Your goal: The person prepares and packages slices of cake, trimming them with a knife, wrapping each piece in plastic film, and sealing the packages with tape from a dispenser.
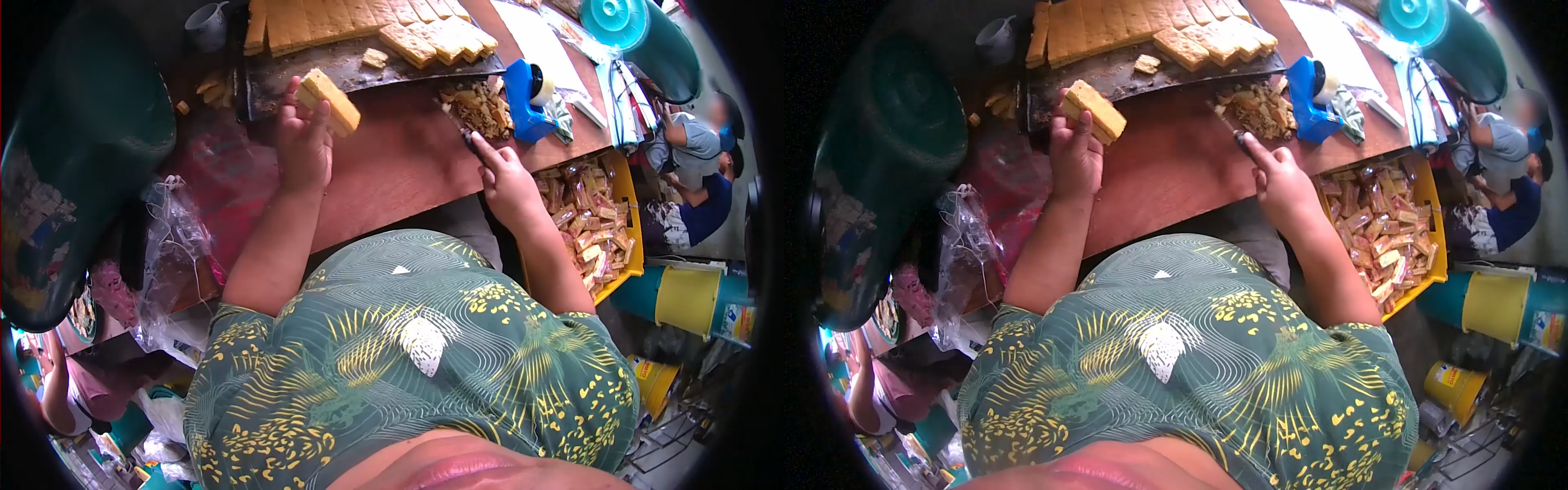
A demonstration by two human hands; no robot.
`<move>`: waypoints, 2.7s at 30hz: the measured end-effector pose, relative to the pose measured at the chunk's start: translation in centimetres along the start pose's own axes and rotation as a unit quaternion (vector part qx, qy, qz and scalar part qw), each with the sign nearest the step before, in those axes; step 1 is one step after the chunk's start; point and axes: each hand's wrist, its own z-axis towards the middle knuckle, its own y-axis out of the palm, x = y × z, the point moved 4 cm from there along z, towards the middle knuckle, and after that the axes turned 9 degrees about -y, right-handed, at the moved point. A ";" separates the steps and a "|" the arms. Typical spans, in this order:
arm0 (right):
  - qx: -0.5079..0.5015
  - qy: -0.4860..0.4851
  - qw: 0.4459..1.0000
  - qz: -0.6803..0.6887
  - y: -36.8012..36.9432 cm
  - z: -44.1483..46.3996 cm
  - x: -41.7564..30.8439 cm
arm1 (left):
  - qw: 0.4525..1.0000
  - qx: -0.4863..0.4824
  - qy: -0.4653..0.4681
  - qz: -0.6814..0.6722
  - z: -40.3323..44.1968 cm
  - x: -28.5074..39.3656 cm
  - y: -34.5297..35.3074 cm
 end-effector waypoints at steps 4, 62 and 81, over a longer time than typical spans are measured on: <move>-0.135 -0.113 0.984 -0.010 2.0 -1.6 -4.9 | 0.982 -0.043 -0.133 -0.124 0.3 -0.2 0.0; -0.006 -0.115 0.978 0.174 0.4 -1.2 -3.1 | 0.907 -0.211 -0.354 0.082 -2.4 -3.0 2.1; 0.084 0.019 0.963 0.254 -1.3 -2.0 2.9 | 0.904 -0.186 -0.374 0.090 -2.2 -2.9 1.4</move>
